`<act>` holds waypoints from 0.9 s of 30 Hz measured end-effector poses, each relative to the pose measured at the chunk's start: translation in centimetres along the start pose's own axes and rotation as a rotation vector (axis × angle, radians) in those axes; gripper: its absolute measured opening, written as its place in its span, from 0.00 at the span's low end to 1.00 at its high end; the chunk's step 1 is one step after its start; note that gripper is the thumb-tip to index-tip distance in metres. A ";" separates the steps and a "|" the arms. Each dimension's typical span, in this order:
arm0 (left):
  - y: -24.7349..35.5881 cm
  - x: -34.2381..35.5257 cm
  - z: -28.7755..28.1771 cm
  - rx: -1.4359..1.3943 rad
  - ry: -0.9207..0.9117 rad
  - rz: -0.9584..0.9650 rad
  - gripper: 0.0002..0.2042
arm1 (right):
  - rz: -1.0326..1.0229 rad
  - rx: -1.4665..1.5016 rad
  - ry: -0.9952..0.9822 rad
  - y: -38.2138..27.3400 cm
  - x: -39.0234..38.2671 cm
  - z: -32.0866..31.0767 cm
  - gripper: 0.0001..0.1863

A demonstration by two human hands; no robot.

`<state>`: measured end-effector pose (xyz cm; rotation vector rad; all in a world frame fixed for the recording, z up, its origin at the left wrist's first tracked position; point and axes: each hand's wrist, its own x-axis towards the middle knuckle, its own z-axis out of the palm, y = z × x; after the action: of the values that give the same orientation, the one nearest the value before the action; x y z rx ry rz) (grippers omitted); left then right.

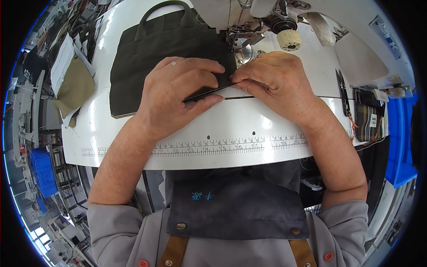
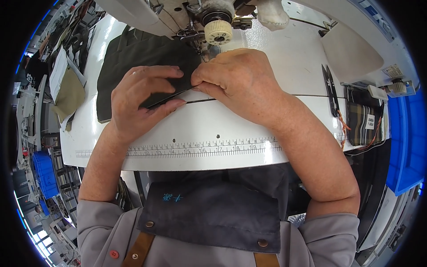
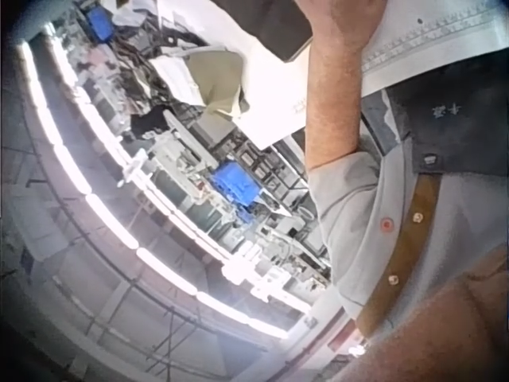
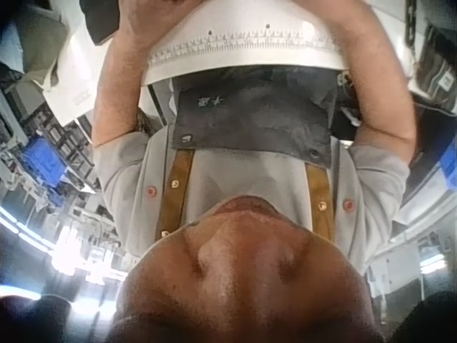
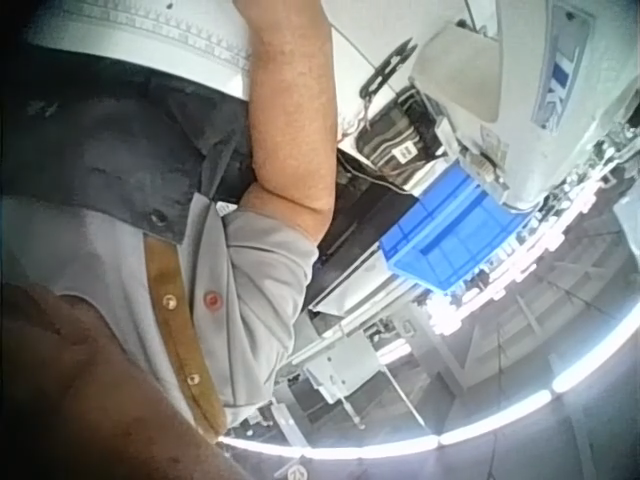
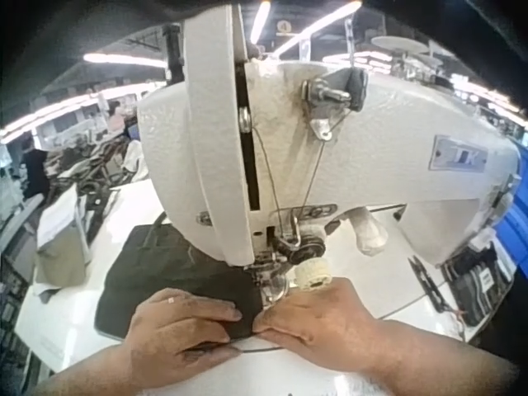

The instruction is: Sewing the seams of green canvas bags using an industrial sewing machine.

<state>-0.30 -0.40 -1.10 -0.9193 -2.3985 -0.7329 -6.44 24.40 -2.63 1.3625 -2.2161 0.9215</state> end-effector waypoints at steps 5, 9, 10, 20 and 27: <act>0.1 -0.1 0.2 0.233 0.034 0.216 0.09 | 0.023 0.019 -0.003 0.0 0.0 0.1 0.07; 0.6 -0.3 0.0 0.235 -0.019 0.135 0.10 | 0.031 0.027 0.000 0.1 0.0 0.1 0.07; 0.7 -0.3 0.0 0.241 -0.017 0.125 0.10 | 0.035 0.028 0.000 0.0 -0.1 0.0 0.07; 0.7 -0.4 0.3 0.238 0.008 0.093 0.08 | 0.052 0.042 -0.001 0.0 0.0 0.1 0.09; 0.6 -0.4 0.3 0.186 0.021 0.099 0.08 | 0.059 0.030 -0.025 0.0 0.0 0.0 0.10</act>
<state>0.30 0.04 -1.36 -0.9404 -2.3375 -0.4715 -6.45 24.42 -2.63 1.3345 -2.2811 0.9676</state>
